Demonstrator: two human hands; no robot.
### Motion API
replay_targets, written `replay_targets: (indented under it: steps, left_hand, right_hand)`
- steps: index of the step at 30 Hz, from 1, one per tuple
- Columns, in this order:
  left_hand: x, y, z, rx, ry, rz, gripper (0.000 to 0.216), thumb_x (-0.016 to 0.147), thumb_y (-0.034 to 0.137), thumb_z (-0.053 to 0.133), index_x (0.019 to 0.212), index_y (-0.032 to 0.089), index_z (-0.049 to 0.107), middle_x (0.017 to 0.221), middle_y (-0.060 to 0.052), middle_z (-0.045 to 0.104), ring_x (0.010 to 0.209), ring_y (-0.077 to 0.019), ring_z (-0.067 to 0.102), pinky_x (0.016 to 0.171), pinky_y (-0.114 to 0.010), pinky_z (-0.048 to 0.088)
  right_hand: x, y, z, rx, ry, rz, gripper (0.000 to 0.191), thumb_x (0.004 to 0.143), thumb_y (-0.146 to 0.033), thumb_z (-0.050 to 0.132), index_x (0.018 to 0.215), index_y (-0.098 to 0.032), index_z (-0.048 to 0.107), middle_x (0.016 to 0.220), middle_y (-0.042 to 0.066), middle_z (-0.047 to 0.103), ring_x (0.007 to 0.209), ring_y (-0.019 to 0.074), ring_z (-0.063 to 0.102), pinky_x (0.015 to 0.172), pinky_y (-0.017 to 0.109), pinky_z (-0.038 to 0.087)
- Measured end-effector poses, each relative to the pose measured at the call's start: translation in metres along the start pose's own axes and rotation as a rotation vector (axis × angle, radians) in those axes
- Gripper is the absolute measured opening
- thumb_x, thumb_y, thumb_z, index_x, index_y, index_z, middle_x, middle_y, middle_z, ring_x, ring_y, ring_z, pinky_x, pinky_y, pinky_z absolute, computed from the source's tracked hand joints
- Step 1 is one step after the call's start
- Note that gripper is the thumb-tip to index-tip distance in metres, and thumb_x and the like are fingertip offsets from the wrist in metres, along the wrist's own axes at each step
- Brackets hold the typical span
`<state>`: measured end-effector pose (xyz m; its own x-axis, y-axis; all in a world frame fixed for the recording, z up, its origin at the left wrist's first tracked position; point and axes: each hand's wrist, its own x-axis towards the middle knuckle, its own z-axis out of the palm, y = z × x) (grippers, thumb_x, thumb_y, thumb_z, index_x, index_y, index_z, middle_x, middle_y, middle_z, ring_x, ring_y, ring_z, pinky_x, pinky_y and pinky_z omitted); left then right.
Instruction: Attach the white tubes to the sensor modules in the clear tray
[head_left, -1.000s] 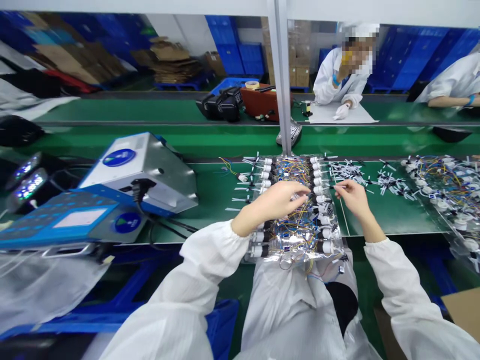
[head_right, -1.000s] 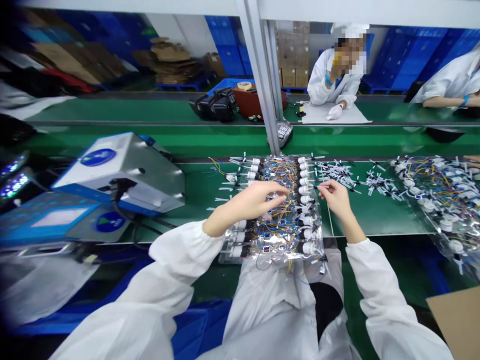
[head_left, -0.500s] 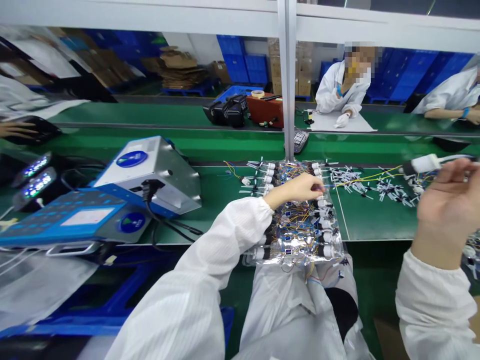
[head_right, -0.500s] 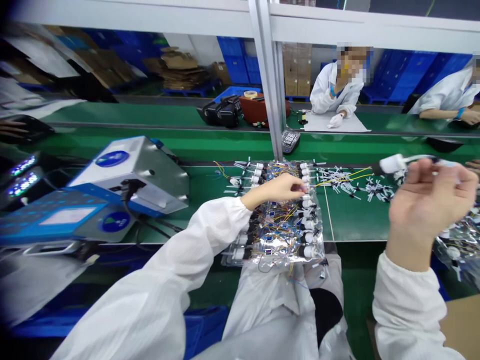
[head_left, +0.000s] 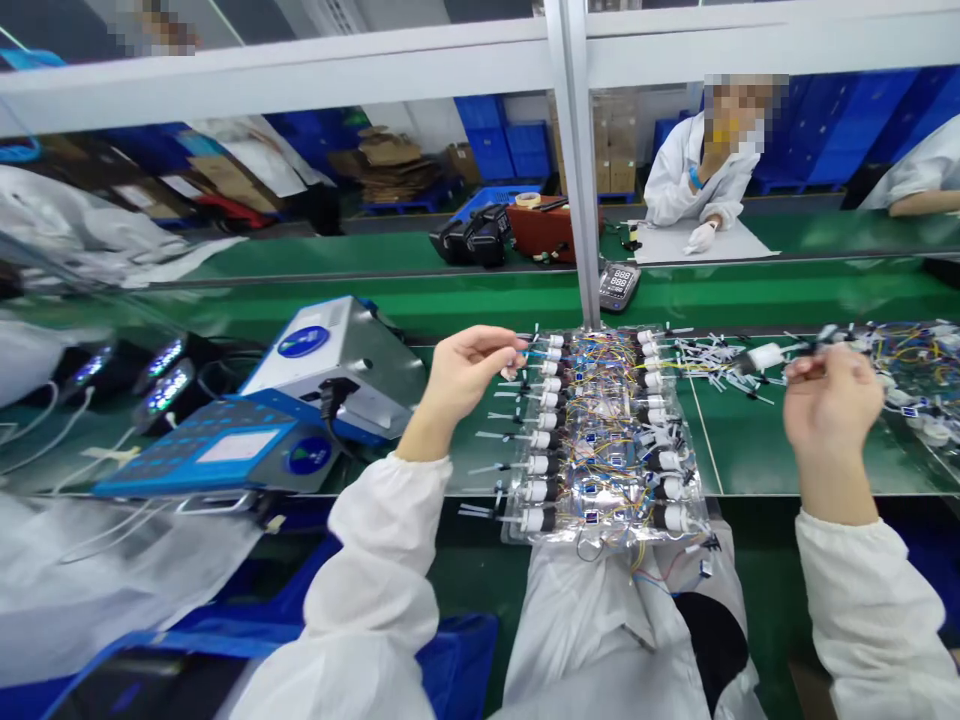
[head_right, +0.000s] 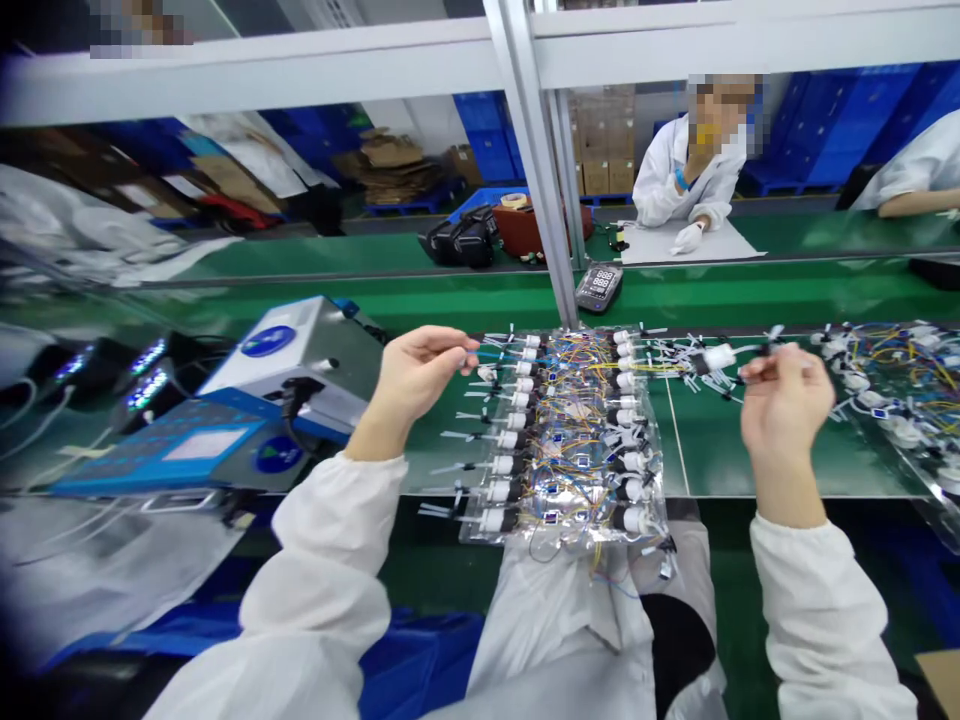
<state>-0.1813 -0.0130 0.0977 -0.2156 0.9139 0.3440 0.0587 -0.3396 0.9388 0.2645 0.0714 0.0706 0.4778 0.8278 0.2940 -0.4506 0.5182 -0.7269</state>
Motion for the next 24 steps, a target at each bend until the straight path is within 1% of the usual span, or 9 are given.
replay_targets:
  steps: [1, 3, 7, 9, 12, 15, 19, 22, 24]
  left_hand:
    - [-0.005, 0.001, -0.011, 0.074, 0.014, -0.031, 0.033, 0.071, 0.033, 0.091, 0.093, 0.015, 0.076, 0.089, -0.009, 0.078, 0.072, -0.0178, 0.073, 0.062, -0.027, 0.057]
    - [-0.012, 0.002, -0.030, 0.172, 0.041, -0.108, 0.030, 0.071, 0.030, 0.091, 0.091, 0.013, 0.076, 0.084, -0.009, 0.077, 0.067, -0.0166, 0.072, 0.058, -0.025, 0.055]
    - [-0.018, -0.002, -0.057, -0.007, 0.240, -0.180, 0.028, 0.073, 0.033, 0.089, 0.079, 0.015, 0.069, 0.067, 0.000, 0.067, 0.052, -0.0083, 0.060, 0.043, -0.016, 0.042]
    - [-0.020, -0.001, -0.067, -0.152, 0.304, -0.195, 0.031, 0.070, 0.033, 0.092, 0.081, 0.016, 0.069, 0.075, 0.000, 0.070, 0.061, -0.0090, 0.067, 0.048, -0.014, 0.049]
    - [-0.022, 0.006, -0.072, -0.208, 0.298, -0.217, 0.037, 0.063, 0.023, 0.095, 0.091, 0.019, 0.072, 0.097, -0.004, 0.078, 0.088, -0.0159, 0.077, 0.064, -0.017, 0.061]
    - [-0.021, 0.014, -0.055, -0.154, 0.283, -0.164, 0.035, 0.066, 0.019, 0.094, 0.095, 0.019, 0.073, 0.103, -0.008, 0.080, 0.089, -0.0174, 0.077, 0.060, -0.016, 0.059]
    - [0.002, 0.017, -0.004, -0.159, 0.242, 0.001, 0.029, 0.073, 0.030, 0.092, 0.090, 0.018, 0.072, 0.094, -0.007, 0.080, 0.072, -0.0127, 0.074, 0.053, -0.016, 0.054]
    - [0.032, 0.020, 0.030, -0.229, 0.281, 0.129, 0.029, 0.083, 0.044, 0.085, 0.094, 0.022, 0.069, 0.102, -0.003, 0.079, 0.086, -0.0137, 0.077, 0.067, -0.020, 0.059]
    - [0.051, 0.020, 0.046, -0.257, 0.309, 0.179, 0.029, 0.087, 0.048, 0.080, 0.098, 0.024, 0.068, 0.110, -0.002, 0.078, 0.099, -0.0144, 0.077, 0.076, -0.021, 0.060]
  right_hand:
    - [-0.007, 0.014, 0.000, -0.024, -0.035, 0.060, 0.023, 0.080, -0.020, 0.082, 0.080, -0.019, 0.059, 0.067, -0.003, 0.060, 0.055, 0.0136, 0.060, 0.053, 0.027, 0.052]
    - [-0.022, 0.042, -0.001, -0.069, -0.096, 0.172, 0.029, 0.076, -0.027, 0.087, 0.081, -0.019, 0.060, 0.066, -0.003, 0.061, 0.057, 0.0137, 0.062, 0.056, 0.028, 0.054]
    - [-0.045, 0.090, -0.009, -0.215, -0.166, 0.327, 0.035, 0.071, -0.038, 0.091, 0.080, -0.020, 0.063, 0.065, -0.004, 0.062, 0.057, 0.0126, 0.063, 0.056, 0.026, 0.055]
    - [-0.052, 0.105, -0.017, -0.340, -0.238, 0.387, 0.036, 0.069, -0.041, 0.093, 0.079, -0.019, 0.066, 0.066, -0.002, 0.065, 0.057, 0.0133, 0.063, 0.056, 0.027, 0.055]
    - [-0.057, 0.113, -0.031, -0.489, -0.388, 0.431, 0.035, 0.070, -0.042, 0.092, 0.084, -0.019, 0.070, 0.072, 0.001, 0.070, 0.060, 0.0156, 0.066, 0.060, 0.030, 0.056]
    - [-0.057, 0.109, -0.037, -0.528, -0.448, 0.369, 0.032, 0.075, -0.042, 0.089, 0.089, -0.020, 0.072, 0.074, 0.001, 0.071, 0.065, 0.0172, 0.069, 0.065, 0.031, 0.057]
    - [-0.054, 0.107, -0.030, -0.547, -0.379, 0.241, 0.028, 0.076, -0.040, 0.088, 0.090, -0.021, 0.072, 0.078, 0.002, 0.072, 0.066, 0.0170, 0.068, 0.066, 0.031, 0.056]
    - [-0.053, 0.108, -0.027, -0.543, -0.294, 0.212, 0.028, 0.077, -0.040, 0.086, 0.089, -0.021, 0.071, 0.076, 0.002, 0.071, 0.066, 0.0169, 0.067, 0.066, 0.032, 0.056]
    - [-0.052, 0.108, -0.028, -0.537, -0.290, 0.224, 0.029, 0.076, -0.040, 0.088, 0.089, -0.021, 0.069, 0.075, 0.001, 0.069, 0.065, 0.0169, 0.066, 0.065, 0.032, 0.056]
